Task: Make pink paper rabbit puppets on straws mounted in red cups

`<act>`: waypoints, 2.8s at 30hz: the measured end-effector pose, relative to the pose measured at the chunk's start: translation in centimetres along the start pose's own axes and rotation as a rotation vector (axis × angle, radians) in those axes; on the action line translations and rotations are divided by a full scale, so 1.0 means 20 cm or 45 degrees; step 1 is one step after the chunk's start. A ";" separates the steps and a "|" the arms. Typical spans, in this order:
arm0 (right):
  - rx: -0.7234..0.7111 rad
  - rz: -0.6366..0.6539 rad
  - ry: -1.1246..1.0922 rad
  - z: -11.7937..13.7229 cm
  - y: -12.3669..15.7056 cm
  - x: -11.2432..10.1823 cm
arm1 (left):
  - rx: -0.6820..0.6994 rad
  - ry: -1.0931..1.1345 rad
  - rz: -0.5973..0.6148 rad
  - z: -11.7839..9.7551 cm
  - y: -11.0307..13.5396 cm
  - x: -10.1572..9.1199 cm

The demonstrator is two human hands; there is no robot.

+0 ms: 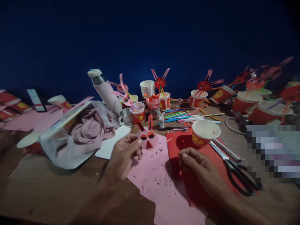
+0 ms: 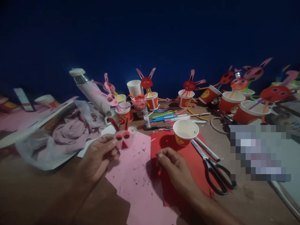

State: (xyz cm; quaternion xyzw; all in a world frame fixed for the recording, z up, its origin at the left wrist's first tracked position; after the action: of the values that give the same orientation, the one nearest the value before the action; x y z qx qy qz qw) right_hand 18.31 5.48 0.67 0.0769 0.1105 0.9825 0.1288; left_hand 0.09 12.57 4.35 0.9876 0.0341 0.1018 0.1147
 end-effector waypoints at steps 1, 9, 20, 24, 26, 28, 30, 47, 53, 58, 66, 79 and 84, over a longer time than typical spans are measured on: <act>-0.006 0.020 0.011 0.00 0.00 0.01 | 0.024 -0.009 -0.024 -0.03 -0.01 -0.03; -0.067 0.142 0.139 -0.03 0.02 0.06 | 0.070 -0.453 -0.030 0.11 -0.08 -0.22; -0.305 0.163 0.612 -0.03 0.02 0.08 | 0.047 -0.557 0.125 0.16 -0.12 -0.10; -0.356 0.186 0.680 -0.03 0.02 0.09 | -0.017 -0.564 0.215 0.20 -0.13 -0.05; -0.377 0.198 0.721 -0.03 0.03 0.09 | -0.056 -0.549 0.240 0.21 -0.12 -0.02; -0.422 0.201 0.762 -0.02 0.04 0.11 | -0.097 -0.534 0.278 0.22 -0.11 0.03; -0.466 0.201 0.796 0.00 0.06 0.12 | -0.120 -0.532 0.316 0.22 -0.09 0.09; -0.699 0.221 0.996 0.08 0.10 0.13 | -0.049 -0.404 0.240 0.16 -0.13 0.13; -0.813 0.060 1.808 0.17 0.00 0.15 | -0.085 -0.303 0.157 0.14 -0.11 -0.04; -0.945 0.108 2.351 0.19 -0.15 0.27 | -0.050 -0.234 0.161 0.15 -0.11 -0.05; -1.074 0.331 2.533 0.11 -0.25 0.37 | -0.083 -0.273 0.245 0.21 -0.09 -0.06; -0.897 0.251 2.501 0.28 -0.11 0.24 | -0.124 -0.204 0.261 0.19 -0.08 -0.07; -0.717 0.244 2.506 0.20 0.02 0.05 | -0.144 -0.245 0.278 0.19 -0.06 -0.07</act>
State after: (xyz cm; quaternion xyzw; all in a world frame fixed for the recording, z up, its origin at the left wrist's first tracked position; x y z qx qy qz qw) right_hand 17.94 6.14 4.71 -0.7869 -0.0738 0.6068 -0.0843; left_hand -0.47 12.75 0.18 0.9826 -0.0904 0.0201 0.1610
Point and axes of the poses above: each hand's wrist, its own y-axis away from the middle knuckle, its own x-axis out of the palm, z = x × y, the point moved 10 cm from there along -y, towards the middle knuckle, and after that the axes turned 9 degrees about -z, right-handed, at the moved point
